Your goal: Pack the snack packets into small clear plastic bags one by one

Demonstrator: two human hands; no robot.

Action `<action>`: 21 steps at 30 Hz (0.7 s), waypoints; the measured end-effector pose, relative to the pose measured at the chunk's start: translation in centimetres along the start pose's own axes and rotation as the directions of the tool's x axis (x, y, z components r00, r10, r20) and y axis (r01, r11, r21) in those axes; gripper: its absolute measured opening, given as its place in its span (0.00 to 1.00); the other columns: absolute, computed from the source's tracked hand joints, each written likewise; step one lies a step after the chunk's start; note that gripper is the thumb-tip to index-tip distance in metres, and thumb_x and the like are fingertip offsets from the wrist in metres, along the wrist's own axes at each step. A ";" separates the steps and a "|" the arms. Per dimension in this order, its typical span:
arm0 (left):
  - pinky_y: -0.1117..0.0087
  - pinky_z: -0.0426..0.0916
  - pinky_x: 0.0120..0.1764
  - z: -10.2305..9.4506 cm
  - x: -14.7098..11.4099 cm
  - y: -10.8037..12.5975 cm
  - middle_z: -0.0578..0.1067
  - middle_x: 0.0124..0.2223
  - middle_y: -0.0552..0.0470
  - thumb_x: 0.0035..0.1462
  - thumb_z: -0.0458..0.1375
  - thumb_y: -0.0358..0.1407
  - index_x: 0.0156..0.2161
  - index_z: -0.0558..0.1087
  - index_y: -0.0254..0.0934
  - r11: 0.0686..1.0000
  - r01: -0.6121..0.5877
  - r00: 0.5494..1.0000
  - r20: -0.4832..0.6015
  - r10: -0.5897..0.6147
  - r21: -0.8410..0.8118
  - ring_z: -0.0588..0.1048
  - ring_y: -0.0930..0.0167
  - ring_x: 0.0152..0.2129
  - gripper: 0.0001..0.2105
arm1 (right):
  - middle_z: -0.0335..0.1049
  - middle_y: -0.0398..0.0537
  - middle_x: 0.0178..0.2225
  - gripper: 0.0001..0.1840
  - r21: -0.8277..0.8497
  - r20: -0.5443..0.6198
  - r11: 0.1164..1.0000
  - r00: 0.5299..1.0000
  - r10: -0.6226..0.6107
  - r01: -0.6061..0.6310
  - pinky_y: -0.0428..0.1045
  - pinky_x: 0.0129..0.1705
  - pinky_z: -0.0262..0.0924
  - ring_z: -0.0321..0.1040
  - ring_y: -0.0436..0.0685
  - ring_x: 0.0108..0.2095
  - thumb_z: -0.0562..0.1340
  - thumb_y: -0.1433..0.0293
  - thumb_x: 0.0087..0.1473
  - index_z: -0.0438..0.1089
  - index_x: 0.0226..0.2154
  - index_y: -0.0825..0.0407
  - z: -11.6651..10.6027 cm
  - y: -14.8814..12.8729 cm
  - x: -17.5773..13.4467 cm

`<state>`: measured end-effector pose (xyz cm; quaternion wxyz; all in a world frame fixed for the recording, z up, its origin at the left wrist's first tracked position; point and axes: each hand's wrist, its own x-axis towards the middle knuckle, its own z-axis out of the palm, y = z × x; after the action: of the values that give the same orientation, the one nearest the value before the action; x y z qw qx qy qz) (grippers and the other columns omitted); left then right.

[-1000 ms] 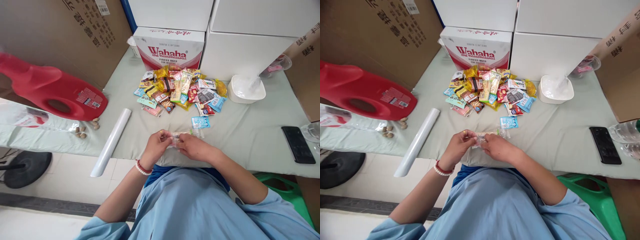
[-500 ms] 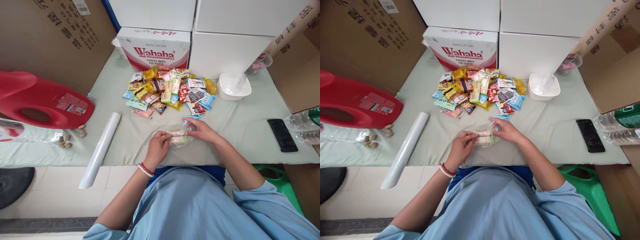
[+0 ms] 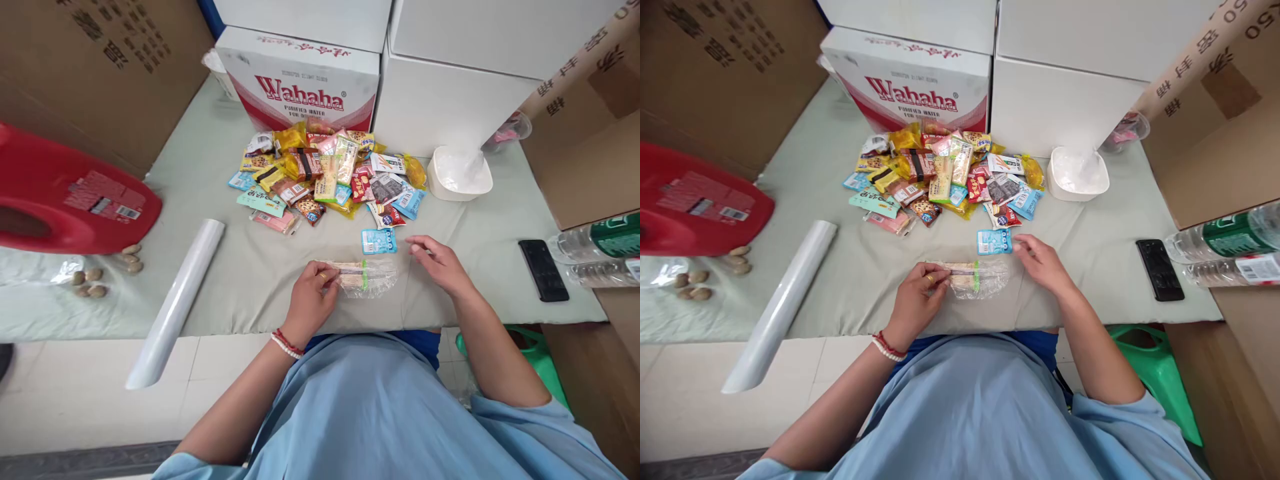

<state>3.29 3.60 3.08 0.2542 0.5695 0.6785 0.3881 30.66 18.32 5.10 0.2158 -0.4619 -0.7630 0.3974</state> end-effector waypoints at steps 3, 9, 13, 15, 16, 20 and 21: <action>0.64 0.73 0.43 0.5 -0.2 -0.1 0.76 0.45 0.46 0.65 0.56 0.32 0.45 0.81 0.37 0.986 -0.079 0.996 -0.028 0.084 0.147 0.76 0.67 0.40 0.11 | 0.77 0.49 0.39 0.19 -0.155 0.148 0.988 0.988 0.048 -0.024 0.50 0.42 0.64 0.73 0.58 0.39 0.62 0.57 0.63 0.74 0.52 0.50 2.7 -1.6 1.5; 0.63 0.63 0.36 0.7 -0.7 1.0 0.74 0.37 0.46 0.68 0.57 0.38 0.41 0.83 0.43 0.806 -0.105 0.980 -0.079 0.185 0.583 0.66 0.62 0.35 0.11 | 0.72 0.50 0.37 0.08 -0.311 0.152 0.947 0.988 -0.040 0.086 0.50 0.42 0.60 0.68 0.58 0.39 0.61 0.66 0.62 0.74 0.35 0.51 4.8 -3.2 0.6; 0.62 0.58 0.35 0.9 -0.7 1.6 0.73 0.34 0.47 0.68 0.56 0.35 0.42 0.81 0.42 0.729 -0.142 0.975 -0.034 0.221 0.669 0.65 0.62 0.34 0.10 | 0.73 0.48 0.37 0.06 -0.282 0.091 0.957 0.995 -0.046 0.070 0.48 0.38 0.58 0.69 0.57 0.37 0.58 0.68 0.65 0.71 0.39 0.49 5.3 -5.9 -0.4; 0.61 0.57 0.34 1.3 -0.7 1.7 0.73 0.32 0.47 0.68 0.55 0.34 0.41 0.80 0.41 0.712 -0.153 0.977 -0.002 0.212 0.685 0.66 0.61 0.34 0.11 | 0.74 0.46 0.34 0.06 -0.312 0.135 0.947 0.990 -0.038 0.079 0.48 0.38 0.57 0.70 0.57 0.36 0.57 0.69 0.66 0.70 0.41 0.49 6.7 -8.0 -0.2; 0.61 0.56 0.34 1.4 -0.6 1.6 0.73 0.32 0.47 0.69 0.54 0.34 0.39 0.80 0.40 0.713 -0.160 0.979 0.017 0.203 0.683 0.67 0.61 0.34 0.11 | 0.75 0.46 0.34 0.06 -0.331 0.167 0.940 0.985 -0.031 0.086 0.48 0.39 0.56 0.71 0.57 0.36 0.57 0.70 0.66 0.70 0.42 0.49 7.6 -9.0 0.1; 0.61 0.61 0.36 0.9 -0.6 0.6 0.75 0.33 0.45 0.66 0.54 0.30 0.34 0.78 0.37 0.812 -0.186 0.982 0.094 0.161 0.554 0.71 0.61 0.36 0.12 | 0.77 0.53 0.43 0.10 -0.431 0.275 0.897 0.961 0.020 0.104 0.50 0.40 0.57 0.72 0.60 0.43 0.53 0.73 0.69 0.69 0.45 0.52 11.2 -11.5 1.5; 0.61 0.63 0.37 0.4 -0.6 0.1 0.75 0.34 0.46 0.66 0.53 0.30 0.35 0.79 0.37 0.862 -0.199 0.980 0.107 0.169 0.467 0.72 0.62 0.36 0.11 | 0.76 0.55 0.45 0.11 -0.447 0.291 0.888 0.956 0.029 0.109 0.50 0.41 0.57 0.72 0.60 0.44 0.51 0.73 0.70 0.69 0.46 0.53 11.7 -11.6 1.7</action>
<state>3.85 3.10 2.88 0.0897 0.6884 0.6871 0.2145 15.47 12.05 7.49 -0.0049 -0.4204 -0.8678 0.2649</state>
